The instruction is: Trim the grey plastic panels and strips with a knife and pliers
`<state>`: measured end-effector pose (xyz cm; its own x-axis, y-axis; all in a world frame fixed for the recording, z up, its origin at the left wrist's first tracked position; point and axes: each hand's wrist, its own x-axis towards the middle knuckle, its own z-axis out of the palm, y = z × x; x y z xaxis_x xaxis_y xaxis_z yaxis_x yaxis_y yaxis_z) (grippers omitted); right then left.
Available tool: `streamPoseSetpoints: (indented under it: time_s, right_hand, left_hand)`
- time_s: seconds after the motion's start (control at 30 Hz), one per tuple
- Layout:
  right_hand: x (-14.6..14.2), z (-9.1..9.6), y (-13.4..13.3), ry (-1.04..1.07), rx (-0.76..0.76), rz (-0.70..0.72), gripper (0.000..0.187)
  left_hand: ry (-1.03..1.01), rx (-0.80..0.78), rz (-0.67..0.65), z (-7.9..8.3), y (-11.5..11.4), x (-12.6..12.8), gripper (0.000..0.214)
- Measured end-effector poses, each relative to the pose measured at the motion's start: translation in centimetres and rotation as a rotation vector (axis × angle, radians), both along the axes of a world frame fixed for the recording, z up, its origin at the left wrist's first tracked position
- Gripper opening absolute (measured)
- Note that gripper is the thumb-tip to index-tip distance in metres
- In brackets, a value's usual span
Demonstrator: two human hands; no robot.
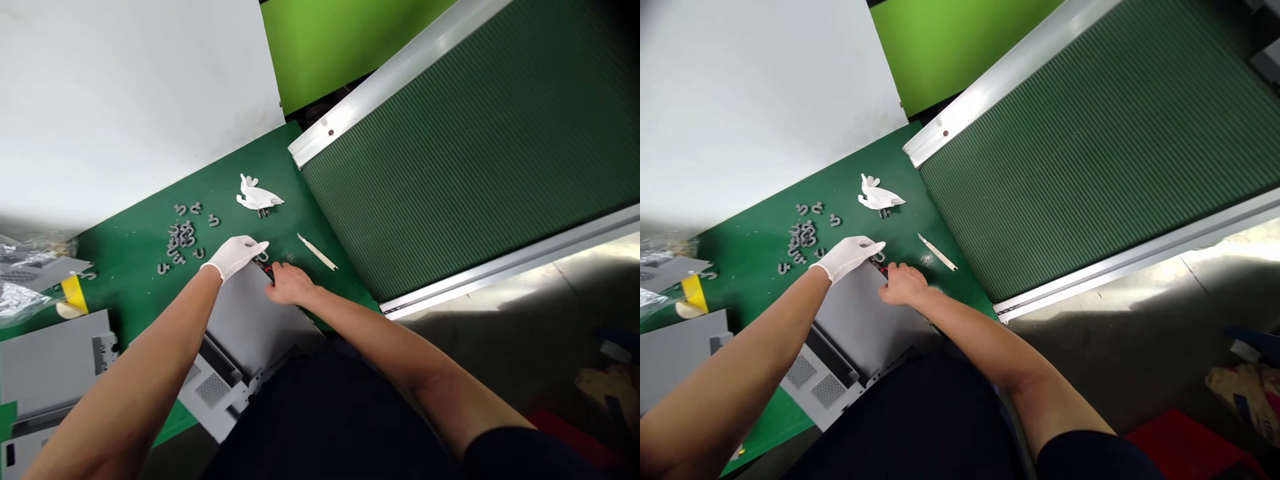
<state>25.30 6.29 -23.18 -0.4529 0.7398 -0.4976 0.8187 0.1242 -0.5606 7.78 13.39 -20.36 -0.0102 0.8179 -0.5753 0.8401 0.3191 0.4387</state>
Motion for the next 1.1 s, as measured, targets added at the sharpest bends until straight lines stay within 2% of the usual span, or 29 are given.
streamPoseSetpoints:
  time_s: [0.1, 0.17, 0.37, 0.5, 0.63, 0.8, 1.1]
  right_hand:
    - [-0.3, 0.3, -0.5, 0.017, -0.009, -0.118, 0.063]
    - [-0.5, 0.3, -0.8, 0.034, -0.026, -0.207, 0.074]
    - [-1.3, 0.0, -1.0, 0.007, -0.049, -0.284, 0.070]
    - [-1.6, -0.3, -1.3, 0.003, -0.001, -0.279, 0.079]
    - [-1.4, -0.8, -1.4, 0.004, 0.037, -0.248, 0.094]
    - [-0.7, -1.2, -1.0, -0.013, 0.078, -0.219, 0.093]
    - [0.6, -2.0, -0.3, -0.024, 0.115, -0.137, 0.090]
  left_hand:
    - [0.018, 0.000, 0.009, 0.2, 0.0, 0.2, 0.047]
    - [0.016, 0.003, 0.013, 0.3, -0.1, 0.2, 0.047]
    - [0.010, 0.041, -0.001, 0.6, -0.5, 0.5, 0.047]
    - [0.006, 0.037, 0.004, 1.1, -0.7, 0.9, 0.046]
    - [-0.077, 0.070, -0.076, 1.6, -0.9, 1.3, 0.047]
    - [-0.048, 0.111, -0.169, 1.3, -0.9, 1.6, 0.048]
    - [-0.052, 0.156, -0.122, 0.5, -0.8, 1.8, 0.043]
